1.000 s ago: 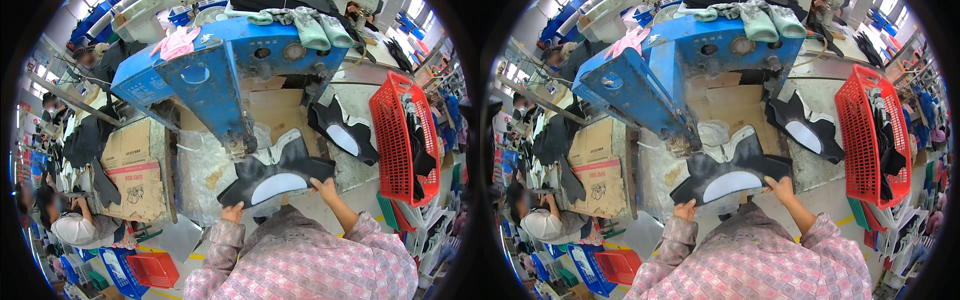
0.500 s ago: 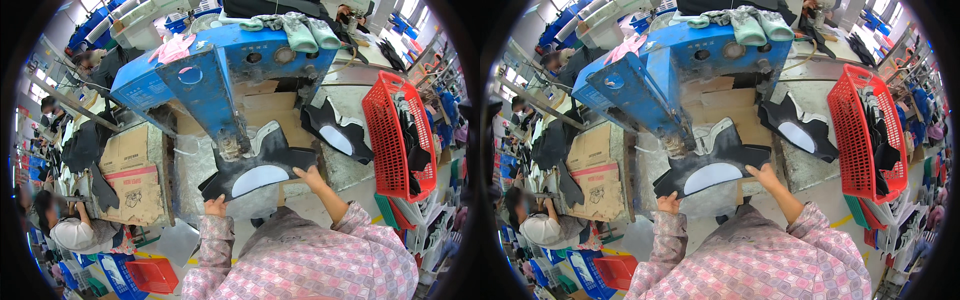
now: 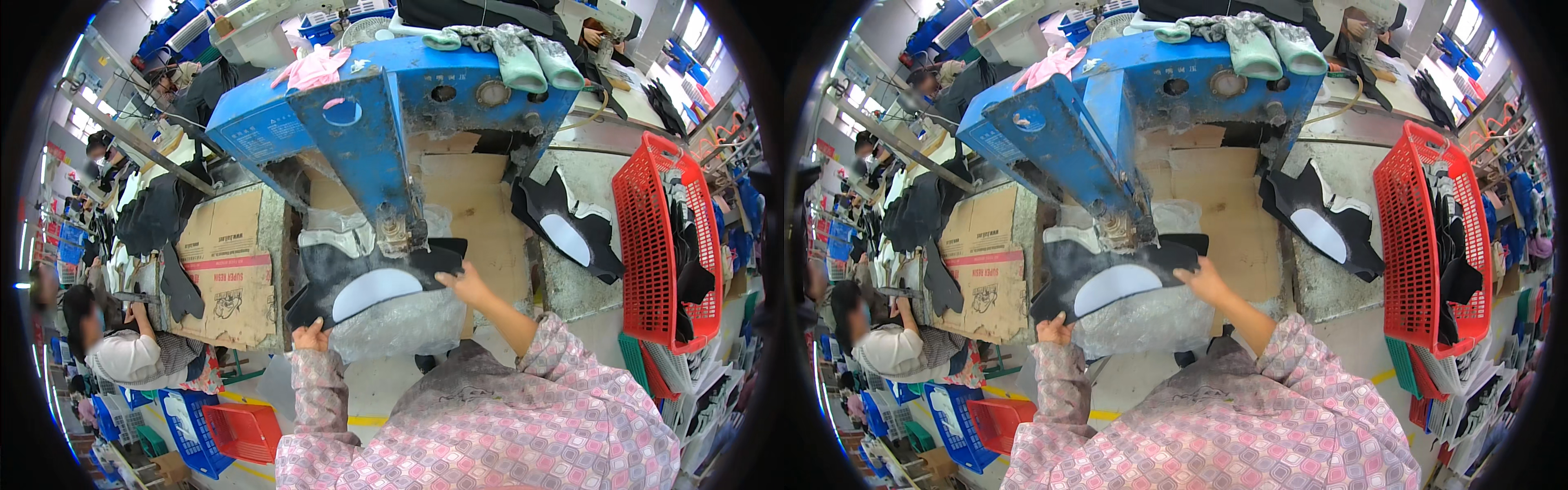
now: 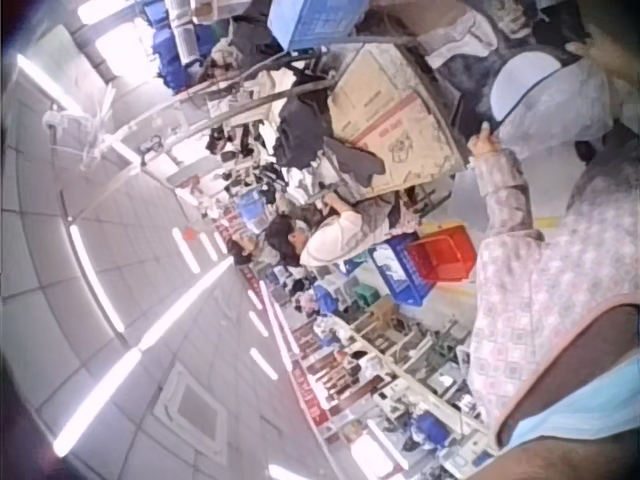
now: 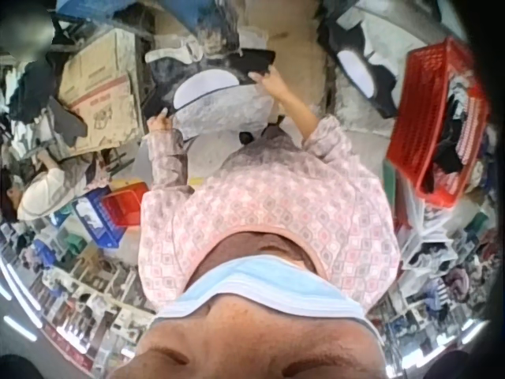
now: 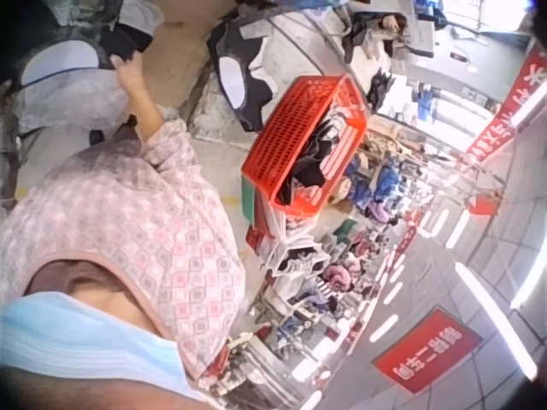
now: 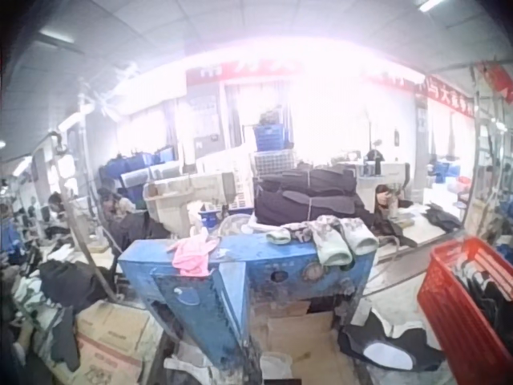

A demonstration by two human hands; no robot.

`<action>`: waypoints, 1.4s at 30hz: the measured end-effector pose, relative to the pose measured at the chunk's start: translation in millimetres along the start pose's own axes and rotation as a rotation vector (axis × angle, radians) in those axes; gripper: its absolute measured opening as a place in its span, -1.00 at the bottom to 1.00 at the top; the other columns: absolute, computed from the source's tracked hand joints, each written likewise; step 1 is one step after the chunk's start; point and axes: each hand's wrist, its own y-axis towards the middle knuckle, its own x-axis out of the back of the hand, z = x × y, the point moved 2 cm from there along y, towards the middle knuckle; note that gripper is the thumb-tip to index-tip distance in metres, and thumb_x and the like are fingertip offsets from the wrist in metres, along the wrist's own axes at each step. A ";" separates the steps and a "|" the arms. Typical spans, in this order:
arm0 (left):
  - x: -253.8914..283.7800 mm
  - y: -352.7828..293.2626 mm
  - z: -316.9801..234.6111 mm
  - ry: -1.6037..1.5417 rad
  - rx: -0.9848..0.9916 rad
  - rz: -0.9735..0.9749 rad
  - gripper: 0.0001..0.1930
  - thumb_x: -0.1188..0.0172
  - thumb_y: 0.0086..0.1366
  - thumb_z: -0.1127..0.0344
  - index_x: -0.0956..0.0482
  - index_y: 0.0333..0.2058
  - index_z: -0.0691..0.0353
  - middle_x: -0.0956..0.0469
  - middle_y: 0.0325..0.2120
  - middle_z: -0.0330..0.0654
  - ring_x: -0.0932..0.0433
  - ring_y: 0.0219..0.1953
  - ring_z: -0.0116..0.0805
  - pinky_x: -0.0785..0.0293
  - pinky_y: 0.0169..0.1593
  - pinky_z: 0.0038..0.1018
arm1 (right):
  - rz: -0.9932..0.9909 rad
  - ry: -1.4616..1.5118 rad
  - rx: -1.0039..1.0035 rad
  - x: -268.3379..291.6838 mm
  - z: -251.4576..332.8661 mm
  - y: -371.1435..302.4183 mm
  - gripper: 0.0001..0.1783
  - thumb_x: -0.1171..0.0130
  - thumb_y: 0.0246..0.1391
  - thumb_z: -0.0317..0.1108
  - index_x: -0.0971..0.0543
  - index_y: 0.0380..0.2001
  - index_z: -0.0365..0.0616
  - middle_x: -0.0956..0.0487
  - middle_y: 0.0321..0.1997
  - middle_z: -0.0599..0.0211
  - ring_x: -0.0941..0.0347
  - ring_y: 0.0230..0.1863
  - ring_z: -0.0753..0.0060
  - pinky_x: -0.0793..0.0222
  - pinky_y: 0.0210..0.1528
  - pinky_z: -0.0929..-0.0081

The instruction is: The person repeatedly picks up black and white fabric pieces from a red basket, aligns them under a blue industrial sewing machine, and sews them. After each piece is sewn, it is placed back into the basket. The process is repeated for multiple pieces throughout the clip.

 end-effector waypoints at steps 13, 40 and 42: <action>-11.9 26.9 13.2 0.029 -0.034 0.063 -0.85 0.00 -0.04 0.71 -0.31 -0.52 0.32 -0.43 -0.48 -0.03 -0.49 -0.42 -0.08 -0.51 -0.45 -0.10 | -0.167 -0.144 -0.067 14.2 -5.1 -5.1 -0.31 -0.21 -0.19 -0.20 -0.17 -0.10 -0.45 -0.38 -0.14 0.01 -0.33 -0.12 0.29 -0.25 -0.10 0.43; -167.5 -33.5 110.1 -0.763 0.480 0.516 -0.53 0.31 0.20 0.00 -0.29 -0.06 0.19 -0.30 -0.05 -0.13 -0.22 0.02 -0.12 -0.04 0.09 -0.14 | -0.305 -0.050 0.411 42.2 23.3 -120.8 -0.66 -0.06 -0.03 -0.31 -0.40 -0.22 -0.32 -0.44 -0.25 0.33 -0.31 -0.22 0.52 -0.22 -0.17 0.57; -168.9 -36.2 112.2 -0.808 0.503 0.540 -0.52 0.31 0.19 0.00 -0.29 -0.07 0.19 -0.30 -0.05 -0.11 -0.22 0.02 -0.09 -0.04 0.08 -0.11 | -0.307 -0.234 0.419 40.5 30.9 -132.7 -0.70 -0.04 -0.03 -0.35 -0.42 -0.25 -0.34 -0.46 -0.27 0.29 -0.32 -0.25 0.51 -0.21 -0.19 0.57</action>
